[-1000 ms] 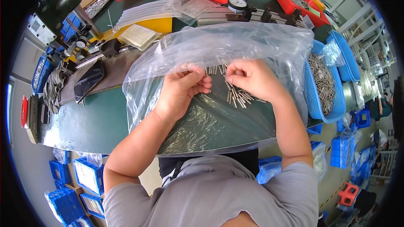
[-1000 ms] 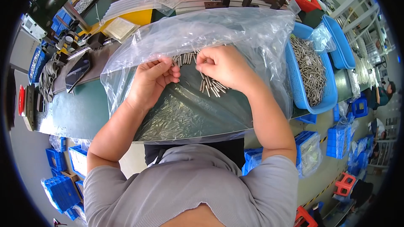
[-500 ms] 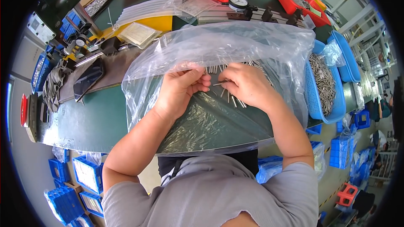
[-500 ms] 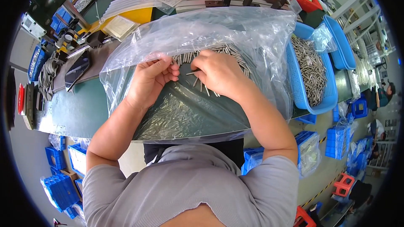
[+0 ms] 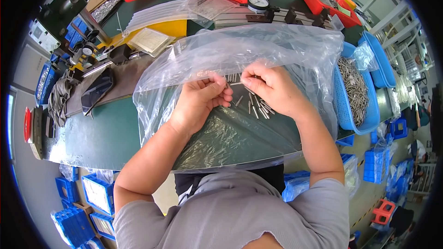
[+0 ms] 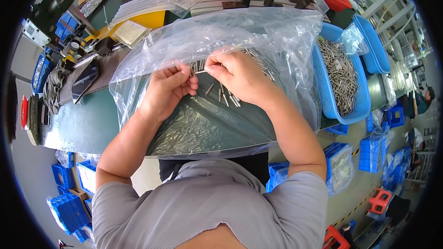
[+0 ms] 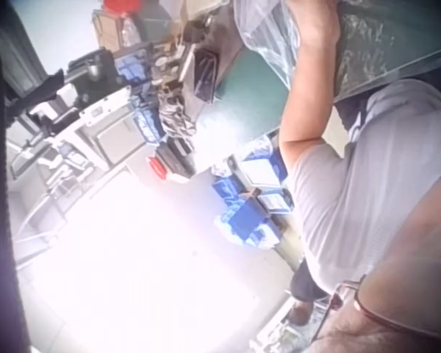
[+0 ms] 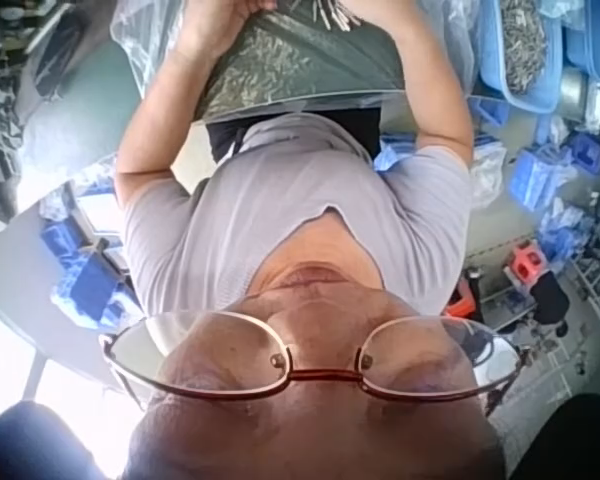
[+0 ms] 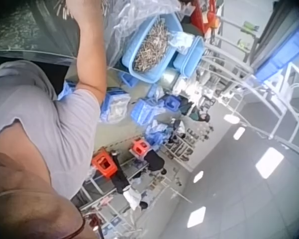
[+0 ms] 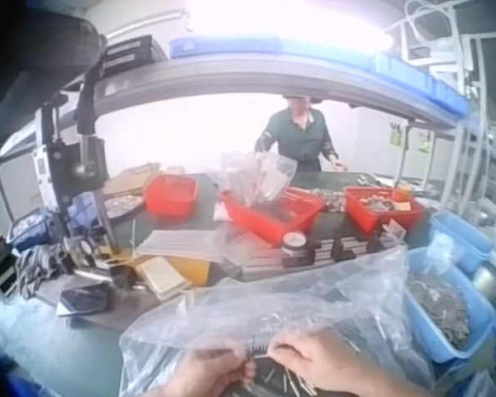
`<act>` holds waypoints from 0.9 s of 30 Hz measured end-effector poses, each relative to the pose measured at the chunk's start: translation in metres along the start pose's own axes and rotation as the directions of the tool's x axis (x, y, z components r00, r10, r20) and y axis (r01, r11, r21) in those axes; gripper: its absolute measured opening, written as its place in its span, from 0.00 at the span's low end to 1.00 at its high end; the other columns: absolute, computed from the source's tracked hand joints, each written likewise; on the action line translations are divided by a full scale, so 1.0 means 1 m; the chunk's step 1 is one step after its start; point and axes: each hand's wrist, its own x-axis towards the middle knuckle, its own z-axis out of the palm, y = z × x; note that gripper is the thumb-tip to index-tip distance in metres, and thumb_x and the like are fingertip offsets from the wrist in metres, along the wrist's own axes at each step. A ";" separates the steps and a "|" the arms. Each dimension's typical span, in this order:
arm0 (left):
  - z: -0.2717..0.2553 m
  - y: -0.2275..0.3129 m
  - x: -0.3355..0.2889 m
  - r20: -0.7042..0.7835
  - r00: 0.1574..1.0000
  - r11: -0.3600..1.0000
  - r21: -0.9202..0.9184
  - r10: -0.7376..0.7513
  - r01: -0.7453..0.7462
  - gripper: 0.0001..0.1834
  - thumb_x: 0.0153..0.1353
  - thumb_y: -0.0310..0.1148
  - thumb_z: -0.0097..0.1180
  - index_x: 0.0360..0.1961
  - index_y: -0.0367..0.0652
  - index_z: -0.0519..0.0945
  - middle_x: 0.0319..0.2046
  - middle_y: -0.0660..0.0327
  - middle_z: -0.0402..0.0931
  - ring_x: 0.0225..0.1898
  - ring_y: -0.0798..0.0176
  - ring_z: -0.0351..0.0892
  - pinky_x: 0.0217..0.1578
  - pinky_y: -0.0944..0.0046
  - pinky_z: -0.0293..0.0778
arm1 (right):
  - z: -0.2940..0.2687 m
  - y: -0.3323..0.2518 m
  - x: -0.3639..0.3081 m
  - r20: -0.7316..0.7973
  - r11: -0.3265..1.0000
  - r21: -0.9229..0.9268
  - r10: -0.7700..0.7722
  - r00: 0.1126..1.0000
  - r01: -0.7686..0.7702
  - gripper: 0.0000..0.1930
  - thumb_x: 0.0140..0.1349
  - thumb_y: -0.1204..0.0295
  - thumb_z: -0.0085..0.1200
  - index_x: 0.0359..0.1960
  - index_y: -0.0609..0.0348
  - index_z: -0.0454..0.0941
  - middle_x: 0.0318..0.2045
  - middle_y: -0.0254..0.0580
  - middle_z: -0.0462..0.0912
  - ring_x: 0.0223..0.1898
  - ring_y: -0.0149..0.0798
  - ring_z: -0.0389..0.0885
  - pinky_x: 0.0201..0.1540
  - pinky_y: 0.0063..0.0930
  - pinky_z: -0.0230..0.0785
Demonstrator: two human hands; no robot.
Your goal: Sorting and inspecting small metal pins at an industrial workbench.
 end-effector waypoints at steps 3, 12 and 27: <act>-0.001 -0.001 0.000 0.019 1.000 1.000 0.022 -0.018 0.018 0.06 0.62 0.30 0.52 0.34 0.37 0.76 0.29 0.57 0.78 0.30 0.65 0.77 0.34 0.67 0.76 | 0.007 0.002 0.000 -0.044 0.998 -0.008 -0.068 0.997 0.068 0.05 0.58 0.76 0.52 0.33 0.66 0.74 0.26 0.42 0.76 0.28 0.35 0.74 0.33 0.27 0.66; -0.001 -0.001 0.000 0.015 1.000 1.000 0.004 -0.015 0.015 0.07 0.62 0.30 0.53 0.34 0.36 0.76 0.29 0.57 0.78 0.30 0.66 0.78 0.34 0.67 0.76 | 0.008 -0.005 0.000 -0.062 0.999 -0.016 -0.034 0.998 0.033 0.05 0.57 0.75 0.53 0.30 0.66 0.73 0.22 0.42 0.74 0.23 0.36 0.71 0.28 0.27 0.64; 0.002 -0.002 -0.003 0.103 0.995 1.000 -0.018 -0.001 0.002 0.07 0.62 0.30 0.52 0.33 0.36 0.75 0.29 0.56 0.78 0.30 0.64 0.79 0.34 0.66 0.77 | 0.019 0.000 0.002 0.094 0.918 0.362 0.140 0.986 -0.165 0.05 0.60 0.73 0.53 0.31 0.63 0.73 0.24 0.31 0.75 0.27 0.25 0.71 0.32 0.21 0.66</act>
